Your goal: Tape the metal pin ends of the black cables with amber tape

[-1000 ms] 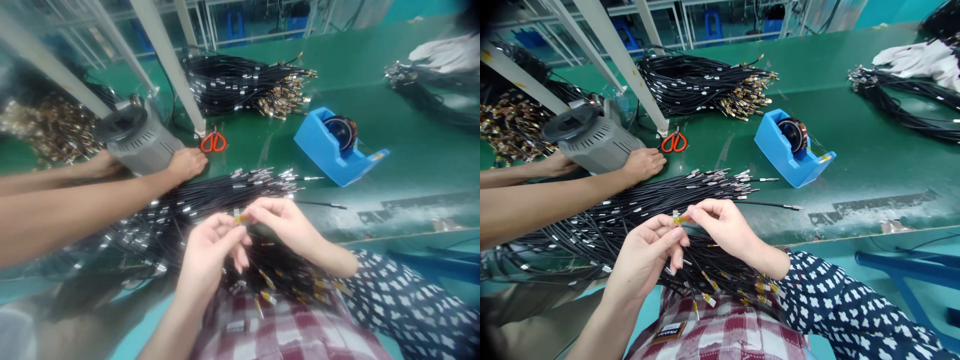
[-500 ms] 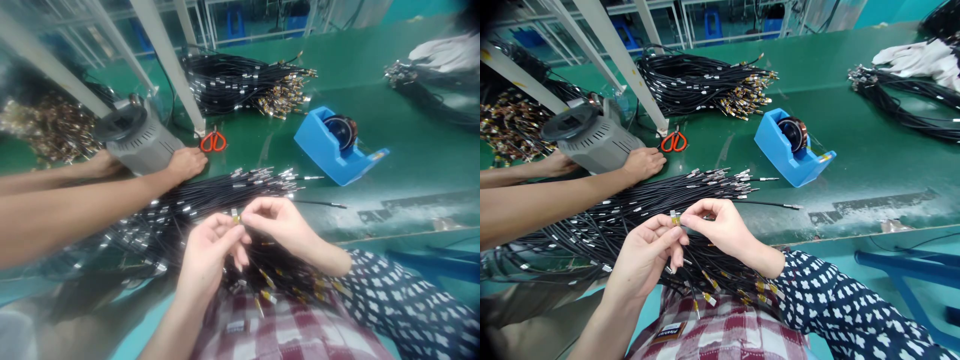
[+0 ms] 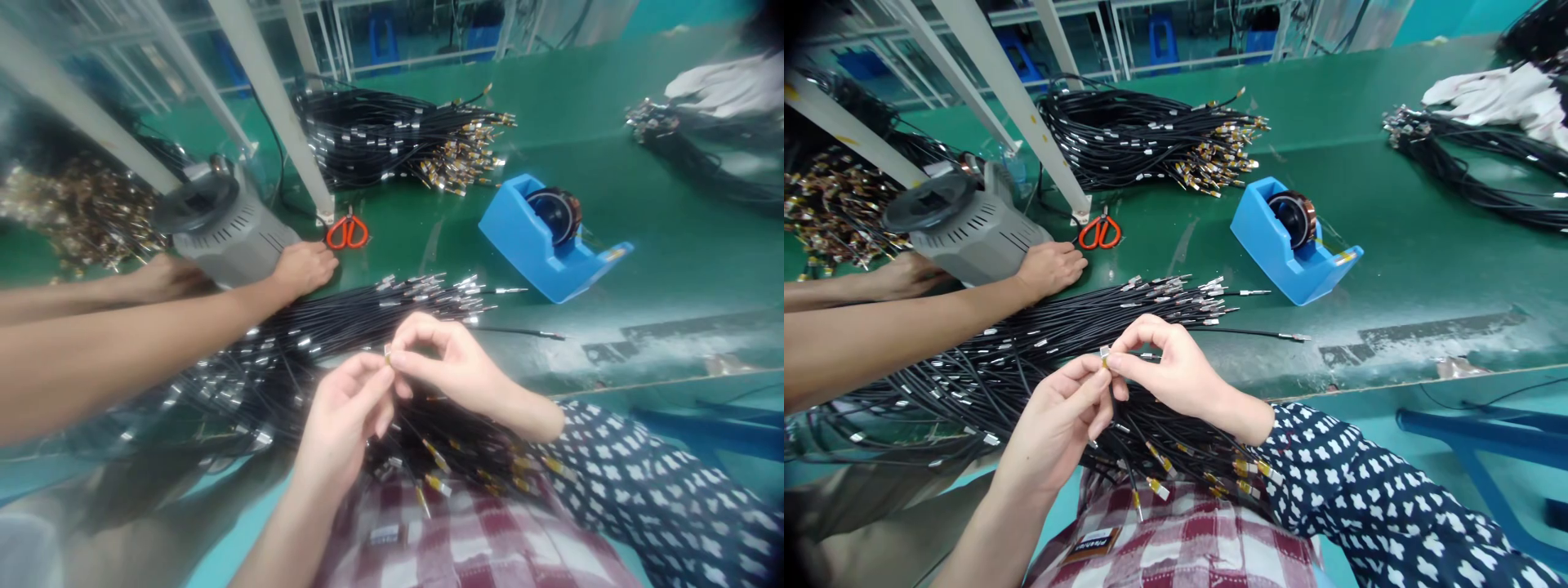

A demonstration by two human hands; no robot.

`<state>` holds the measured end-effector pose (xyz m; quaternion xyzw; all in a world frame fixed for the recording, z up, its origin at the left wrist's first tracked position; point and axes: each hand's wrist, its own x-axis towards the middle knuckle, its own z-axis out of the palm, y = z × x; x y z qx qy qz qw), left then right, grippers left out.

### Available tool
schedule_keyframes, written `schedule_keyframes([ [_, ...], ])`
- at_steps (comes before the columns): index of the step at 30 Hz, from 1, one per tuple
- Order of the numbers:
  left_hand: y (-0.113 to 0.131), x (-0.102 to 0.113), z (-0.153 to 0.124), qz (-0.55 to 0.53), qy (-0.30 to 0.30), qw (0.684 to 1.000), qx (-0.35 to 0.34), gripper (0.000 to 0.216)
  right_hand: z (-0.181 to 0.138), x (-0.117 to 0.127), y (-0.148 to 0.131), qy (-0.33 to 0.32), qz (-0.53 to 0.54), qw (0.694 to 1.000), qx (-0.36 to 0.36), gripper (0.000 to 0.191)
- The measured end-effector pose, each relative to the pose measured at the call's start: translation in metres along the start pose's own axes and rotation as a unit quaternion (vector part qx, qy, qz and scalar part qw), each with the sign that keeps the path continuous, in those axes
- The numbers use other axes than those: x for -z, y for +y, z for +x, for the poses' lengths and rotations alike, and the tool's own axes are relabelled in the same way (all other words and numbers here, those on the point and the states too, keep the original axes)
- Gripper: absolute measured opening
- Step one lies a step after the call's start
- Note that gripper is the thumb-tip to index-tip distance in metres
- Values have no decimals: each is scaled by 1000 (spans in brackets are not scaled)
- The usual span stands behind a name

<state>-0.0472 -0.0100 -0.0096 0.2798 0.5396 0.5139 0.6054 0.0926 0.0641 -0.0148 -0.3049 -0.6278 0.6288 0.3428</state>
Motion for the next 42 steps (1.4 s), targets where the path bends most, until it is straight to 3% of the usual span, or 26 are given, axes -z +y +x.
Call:
schedule_keyframes([
  [4,0,-1,-3,31,30,999,-22,18,-3,-1,-5,30,-45,998,44,12],
  [6,1,0,-4,45,26,998,-34,17,-3,0,-8,22,-24,999,23,13],
  [11,2,8,-2,29,-51,998,-12,14,3,6,1,-71,156,976,-134,19],
  [16,5,19,7,-30,-128,990,56,22,13,7,10,-118,192,971,-86,12],
  [19,13,19,2,-6,-148,987,56,22,15,16,10,-66,139,987,-51,12],
  [21,17,15,-6,104,-183,977,33,18,14,30,9,2,74,997,-29,15],
  [23,18,11,-14,260,-221,940,-17,12,11,49,8,65,-38,997,-10,17],
  [25,14,9,-17,356,-207,907,-84,12,7,67,9,112,-188,976,6,17],
  [28,6,13,-7,431,-94,872,-213,14,4,86,14,144,-418,896,41,19],
  [30,1,18,7,482,-27,822,-302,13,4,92,19,134,-515,845,57,24],
  [34,1,25,35,569,34,707,-418,15,8,99,22,106,-573,810,73,12],
  [36,5,22,44,592,43,674,-440,20,9,102,17,111,-565,811,104,8],
  [38,9,13,51,599,37,668,-441,25,9,105,9,110,-530,830,133,6],
  [40,12,3,57,587,22,693,-418,30,8,106,0,103,-468,867,138,5],
  [42,13,-6,62,548,-1,747,-376,33,7,106,-8,95,-382,913,109,6],
])
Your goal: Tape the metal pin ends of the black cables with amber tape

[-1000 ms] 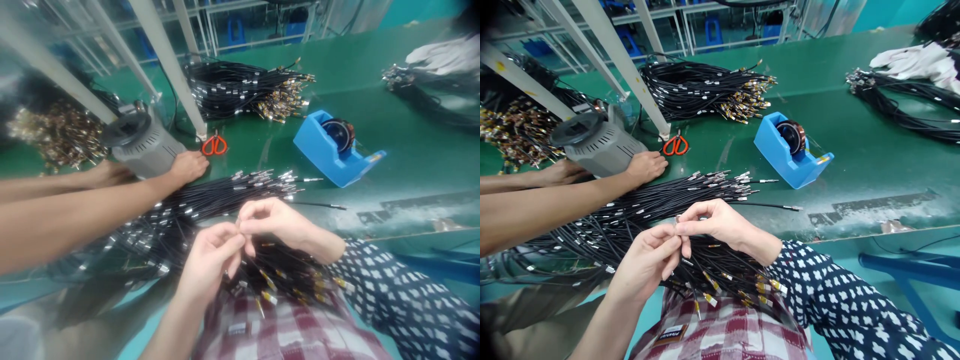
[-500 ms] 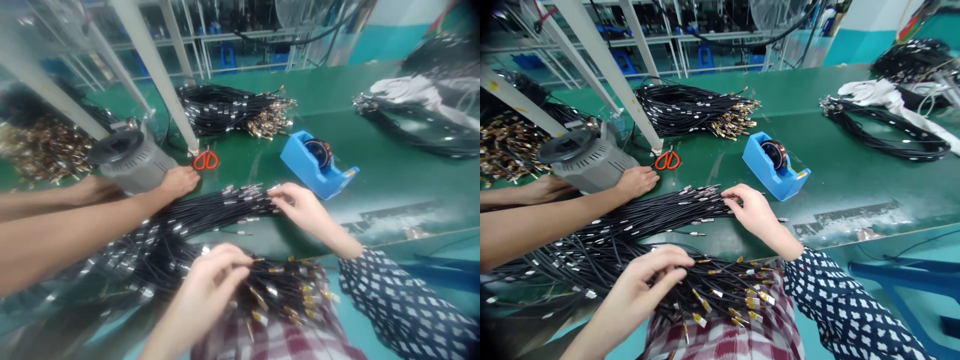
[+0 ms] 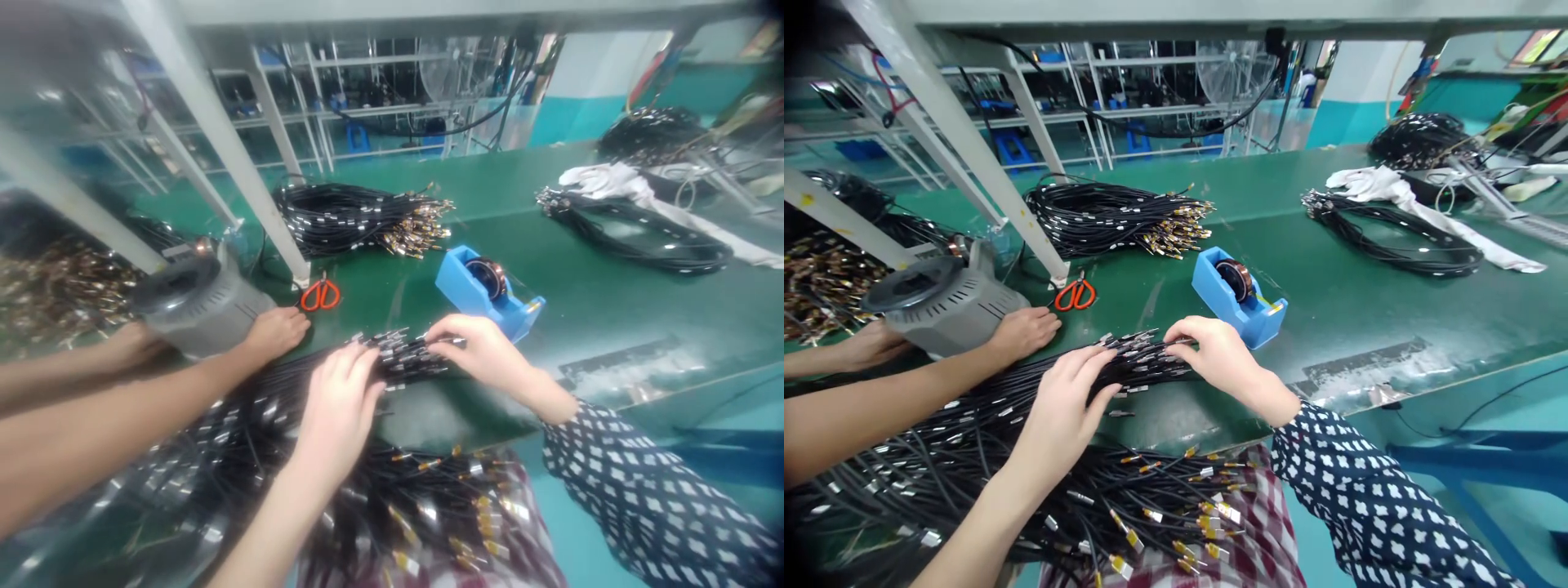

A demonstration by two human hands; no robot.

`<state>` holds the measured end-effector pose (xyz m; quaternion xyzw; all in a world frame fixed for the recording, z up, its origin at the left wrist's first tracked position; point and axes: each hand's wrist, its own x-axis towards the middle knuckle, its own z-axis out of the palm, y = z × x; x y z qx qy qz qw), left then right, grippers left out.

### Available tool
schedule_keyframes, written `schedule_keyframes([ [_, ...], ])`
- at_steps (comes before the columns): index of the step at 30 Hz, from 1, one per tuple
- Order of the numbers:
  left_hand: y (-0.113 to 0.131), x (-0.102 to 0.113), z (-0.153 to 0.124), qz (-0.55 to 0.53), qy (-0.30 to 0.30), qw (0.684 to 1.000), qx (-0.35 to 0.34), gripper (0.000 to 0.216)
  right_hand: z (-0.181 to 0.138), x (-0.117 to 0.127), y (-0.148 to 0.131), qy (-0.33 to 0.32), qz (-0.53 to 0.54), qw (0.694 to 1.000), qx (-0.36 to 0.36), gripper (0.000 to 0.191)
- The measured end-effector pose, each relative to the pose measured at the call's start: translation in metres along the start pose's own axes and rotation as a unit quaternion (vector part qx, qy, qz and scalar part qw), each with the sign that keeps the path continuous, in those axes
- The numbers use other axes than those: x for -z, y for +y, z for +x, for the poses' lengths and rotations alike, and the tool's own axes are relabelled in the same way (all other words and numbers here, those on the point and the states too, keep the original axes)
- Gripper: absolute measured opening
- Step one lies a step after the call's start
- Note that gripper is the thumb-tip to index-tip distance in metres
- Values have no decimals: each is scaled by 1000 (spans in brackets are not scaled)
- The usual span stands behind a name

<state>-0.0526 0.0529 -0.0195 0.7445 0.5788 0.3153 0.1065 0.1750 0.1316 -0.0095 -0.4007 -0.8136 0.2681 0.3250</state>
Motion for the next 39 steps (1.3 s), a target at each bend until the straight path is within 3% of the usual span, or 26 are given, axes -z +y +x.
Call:
schedule_keyframes([
  [2,1,-5,5,-71,-18,997,31,31,1,2,-3,-11,113,992,-56,8],
  [5,-3,-9,6,-127,-18,990,58,24,-1,1,-2,-25,277,952,-127,25],
  [9,-8,-8,3,-210,-26,971,114,23,-6,-5,-1,-33,378,908,-177,29],
  [15,-3,-1,8,-309,15,933,183,22,-12,-10,-4,-9,382,900,-209,23],
  [20,7,8,7,-330,32,922,200,20,-8,-6,-13,-16,365,915,-170,20],
  [26,23,26,-1,-374,49,899,224,21,11,-4,-49,-226,330,910,-111,11],
  [30,26,30,-11,-402,7,886,232,20,20,-24,-68,-175,385,902,-86,12],
  [33,26,29,-23,-433,4,869,240,22,21,-42,-75,-172,398,896,-90,11],
  [36,27,29,-36,-463,7,847,261,28,21,-52,-79,-146,391,904,-97,11],
  [39,27,29,-43,-478,51,829,286,34,22,-54,-81,-133,380,908,-111,14],
])
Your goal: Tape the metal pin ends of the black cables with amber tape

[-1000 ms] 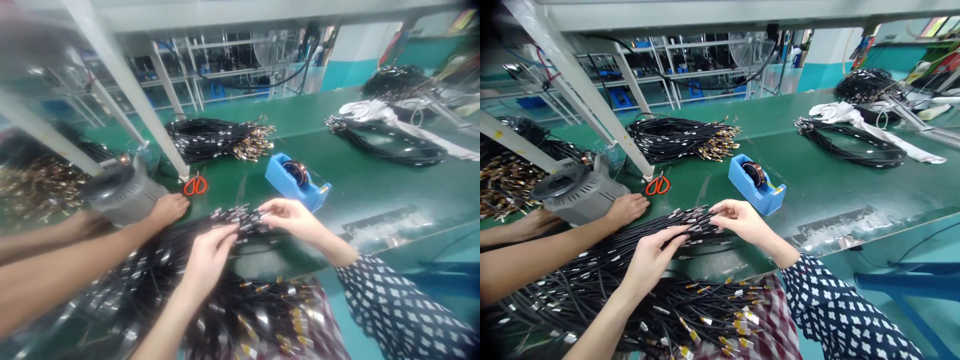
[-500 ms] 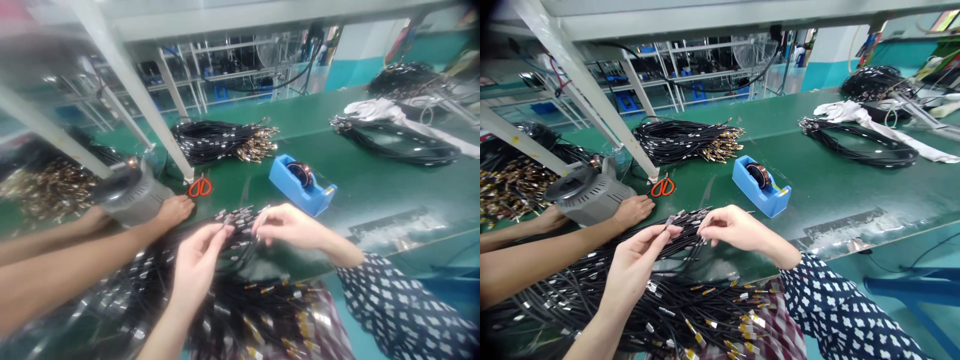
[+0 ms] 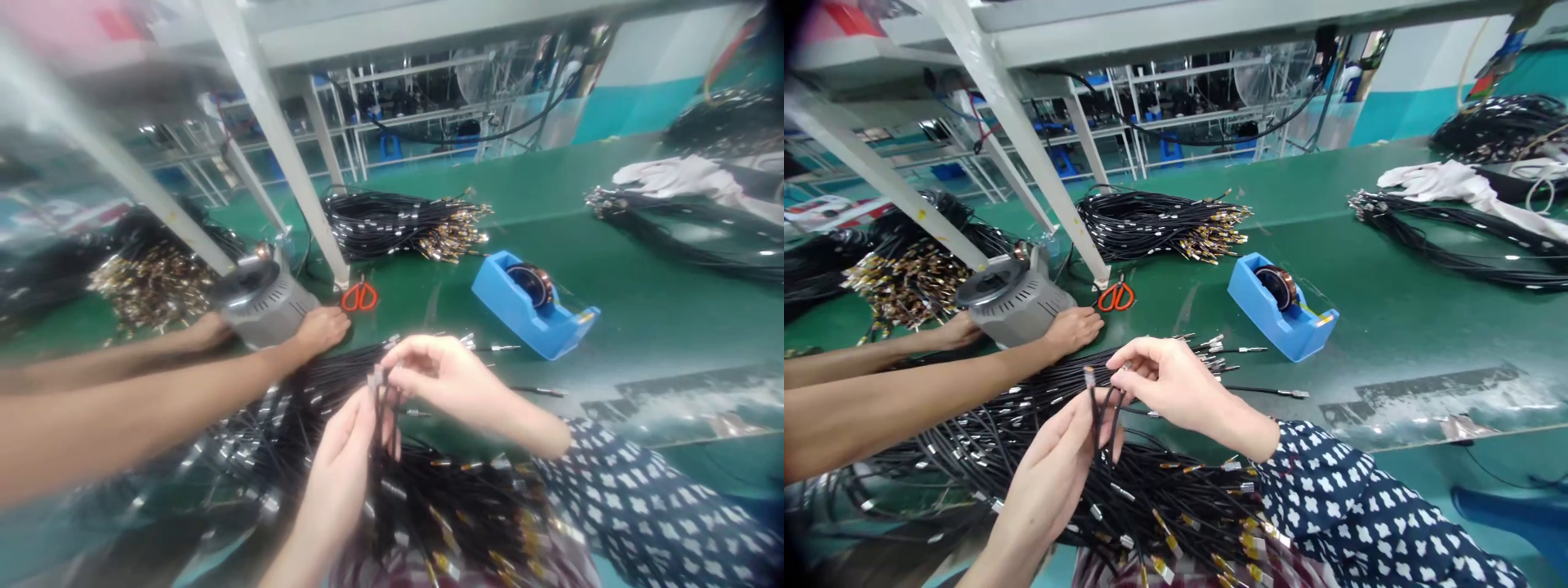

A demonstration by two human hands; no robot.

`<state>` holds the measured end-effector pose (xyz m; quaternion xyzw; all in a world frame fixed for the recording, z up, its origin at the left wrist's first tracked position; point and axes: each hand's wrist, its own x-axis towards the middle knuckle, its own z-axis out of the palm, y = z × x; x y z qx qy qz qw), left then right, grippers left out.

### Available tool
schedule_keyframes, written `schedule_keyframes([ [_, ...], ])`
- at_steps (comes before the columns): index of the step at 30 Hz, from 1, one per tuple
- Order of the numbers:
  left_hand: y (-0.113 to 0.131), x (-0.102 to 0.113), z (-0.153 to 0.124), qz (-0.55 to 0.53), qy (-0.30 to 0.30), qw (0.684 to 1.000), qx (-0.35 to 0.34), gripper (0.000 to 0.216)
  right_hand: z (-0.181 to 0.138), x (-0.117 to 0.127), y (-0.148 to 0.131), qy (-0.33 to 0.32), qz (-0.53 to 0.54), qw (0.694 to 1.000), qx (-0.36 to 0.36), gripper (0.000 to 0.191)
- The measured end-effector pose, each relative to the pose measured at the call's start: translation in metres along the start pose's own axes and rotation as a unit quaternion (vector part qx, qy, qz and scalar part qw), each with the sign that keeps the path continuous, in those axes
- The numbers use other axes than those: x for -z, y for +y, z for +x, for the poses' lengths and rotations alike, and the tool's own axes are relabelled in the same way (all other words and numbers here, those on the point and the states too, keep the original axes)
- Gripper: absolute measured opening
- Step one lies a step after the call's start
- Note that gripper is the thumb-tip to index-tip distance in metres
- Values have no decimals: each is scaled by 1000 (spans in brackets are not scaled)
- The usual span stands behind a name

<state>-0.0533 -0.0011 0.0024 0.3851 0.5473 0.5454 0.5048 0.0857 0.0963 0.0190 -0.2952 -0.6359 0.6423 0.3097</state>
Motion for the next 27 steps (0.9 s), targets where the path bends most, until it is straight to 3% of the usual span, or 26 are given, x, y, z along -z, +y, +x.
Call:
schedule_keyframes([
  [2,-1,1,0,-13,10,1000,1,34,0,0,-2,3,6,1000,-5,14],
  [7,0,2,5,-4,-40,999,28,22,-3,1,-5,-14,68,998,-14,22],
  [16,-2,-4,4,-6,-117,992,53,27,-3,4,1,29,68,997,-9,16],
  [21,0,-2,4,-47,-88,992,71,26,-2,10,13,26,181,982,-35,28],
  [27,-1,1,1,-42,-80,994,66,26,-5,12,15,33,176,983,-28,30],
])
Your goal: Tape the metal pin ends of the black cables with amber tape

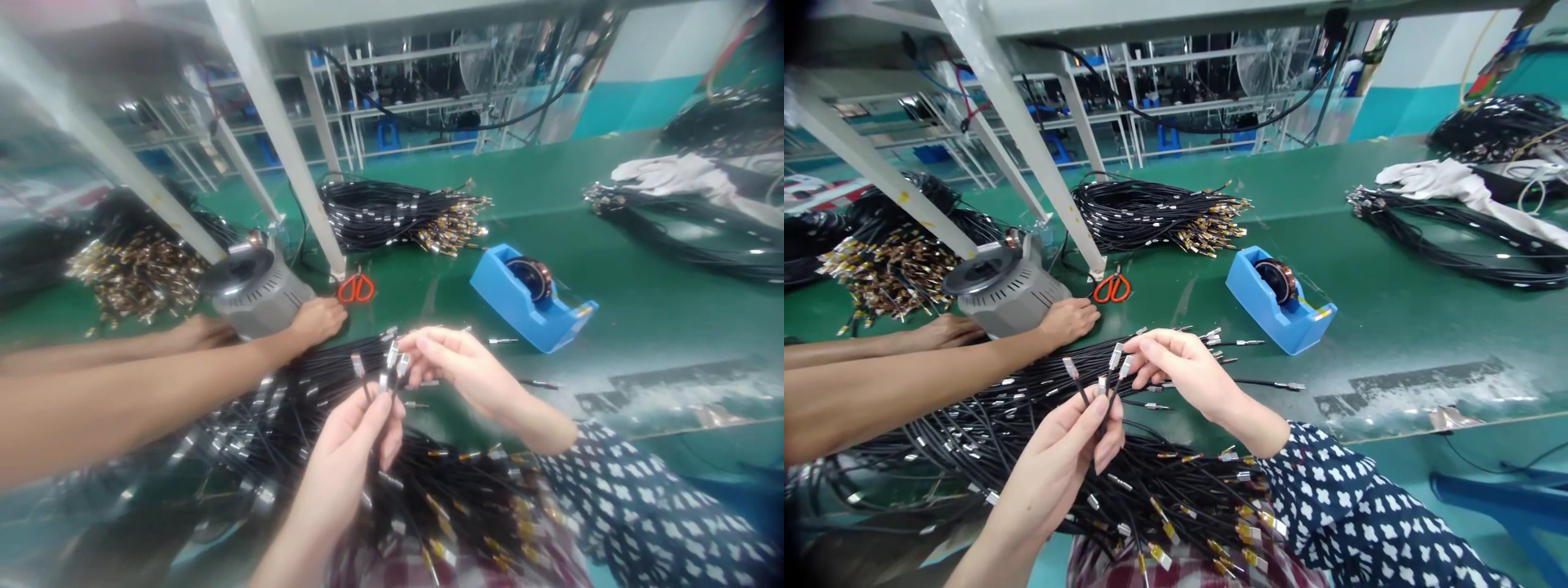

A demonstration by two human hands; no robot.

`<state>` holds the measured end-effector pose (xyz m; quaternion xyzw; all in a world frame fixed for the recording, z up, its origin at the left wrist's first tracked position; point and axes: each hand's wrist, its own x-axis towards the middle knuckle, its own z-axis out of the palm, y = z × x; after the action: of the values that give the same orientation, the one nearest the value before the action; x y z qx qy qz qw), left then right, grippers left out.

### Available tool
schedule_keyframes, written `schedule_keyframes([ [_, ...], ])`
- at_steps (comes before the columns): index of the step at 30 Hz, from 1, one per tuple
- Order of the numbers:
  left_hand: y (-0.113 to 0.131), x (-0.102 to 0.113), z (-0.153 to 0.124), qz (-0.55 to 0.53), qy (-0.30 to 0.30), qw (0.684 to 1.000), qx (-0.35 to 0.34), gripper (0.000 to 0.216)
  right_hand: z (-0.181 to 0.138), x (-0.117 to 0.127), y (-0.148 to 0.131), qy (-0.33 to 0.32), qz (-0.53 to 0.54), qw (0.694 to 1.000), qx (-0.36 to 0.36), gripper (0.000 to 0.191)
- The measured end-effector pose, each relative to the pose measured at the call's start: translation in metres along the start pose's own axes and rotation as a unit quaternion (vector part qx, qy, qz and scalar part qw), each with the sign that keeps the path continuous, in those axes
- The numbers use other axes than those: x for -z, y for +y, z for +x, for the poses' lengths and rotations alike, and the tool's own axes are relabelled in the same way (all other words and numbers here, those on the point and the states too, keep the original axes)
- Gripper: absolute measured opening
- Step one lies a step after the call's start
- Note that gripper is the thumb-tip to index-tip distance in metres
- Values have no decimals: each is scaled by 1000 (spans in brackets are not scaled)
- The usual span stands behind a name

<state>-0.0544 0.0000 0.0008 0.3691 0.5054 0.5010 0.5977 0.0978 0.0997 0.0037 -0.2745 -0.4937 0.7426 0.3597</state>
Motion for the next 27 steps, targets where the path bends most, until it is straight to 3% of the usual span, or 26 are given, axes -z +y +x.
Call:
schedule_keyframes([
  [6,-3,0,-3,15,3,1000,-2,28,4,-16,-8,13,-33,999,3,21],
  [13,1,-3,-6,2,26,1000,-8,28,-2,-21,-15,-97,-52,992,-67,30],
  [22,3,-7,-4,12,48,997,-58,20,-9,-21,-13,-60,-59,996,17,19],
  [27,11,-9,3,89,79,987,-109,14,-5,-20,-21,-24,-49,996,63,18],
])
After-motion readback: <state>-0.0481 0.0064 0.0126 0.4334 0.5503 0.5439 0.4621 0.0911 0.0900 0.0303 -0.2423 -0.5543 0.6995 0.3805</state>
